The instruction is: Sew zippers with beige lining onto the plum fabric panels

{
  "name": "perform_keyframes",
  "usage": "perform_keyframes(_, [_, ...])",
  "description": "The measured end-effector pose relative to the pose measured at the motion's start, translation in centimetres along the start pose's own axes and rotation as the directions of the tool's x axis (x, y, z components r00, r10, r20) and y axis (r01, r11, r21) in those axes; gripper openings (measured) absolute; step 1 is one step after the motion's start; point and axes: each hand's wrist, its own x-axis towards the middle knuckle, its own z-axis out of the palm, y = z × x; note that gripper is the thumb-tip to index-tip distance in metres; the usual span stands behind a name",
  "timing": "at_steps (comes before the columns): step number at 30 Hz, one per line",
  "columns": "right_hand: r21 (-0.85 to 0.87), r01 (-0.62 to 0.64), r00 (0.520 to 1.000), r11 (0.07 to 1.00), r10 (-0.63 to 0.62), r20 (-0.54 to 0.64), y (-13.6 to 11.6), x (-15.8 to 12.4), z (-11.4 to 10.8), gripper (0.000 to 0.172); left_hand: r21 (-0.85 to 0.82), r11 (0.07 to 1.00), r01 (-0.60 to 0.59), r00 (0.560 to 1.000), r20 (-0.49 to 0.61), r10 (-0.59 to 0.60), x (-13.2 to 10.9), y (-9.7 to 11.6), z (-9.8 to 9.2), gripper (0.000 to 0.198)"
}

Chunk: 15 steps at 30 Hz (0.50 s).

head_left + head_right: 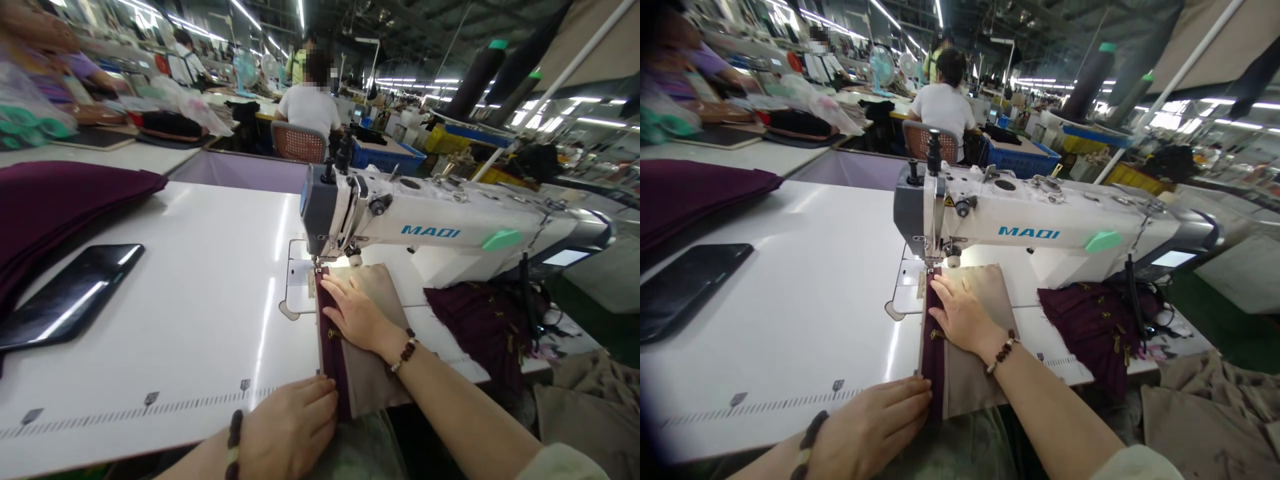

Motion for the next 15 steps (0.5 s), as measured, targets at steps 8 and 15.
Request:
perform_keyframes(8, [-0.037,0.002,0.998,0.999,0.0,0.069,0.1,0.1,0.1,0.045,0.082,0.995,0.047,0.995,-0.086,-0.04,-0.6,-0.2,1.8,0.042])
perform_keyframes(15, [-0.116,0.025,0.996,0.993,-0.015,0.086,0.1,0.1,0.3,0.047,-0.02,0.999,0.039,0.999,-0.009,-0.039,-1.5,-1.3,3.2,0.03])
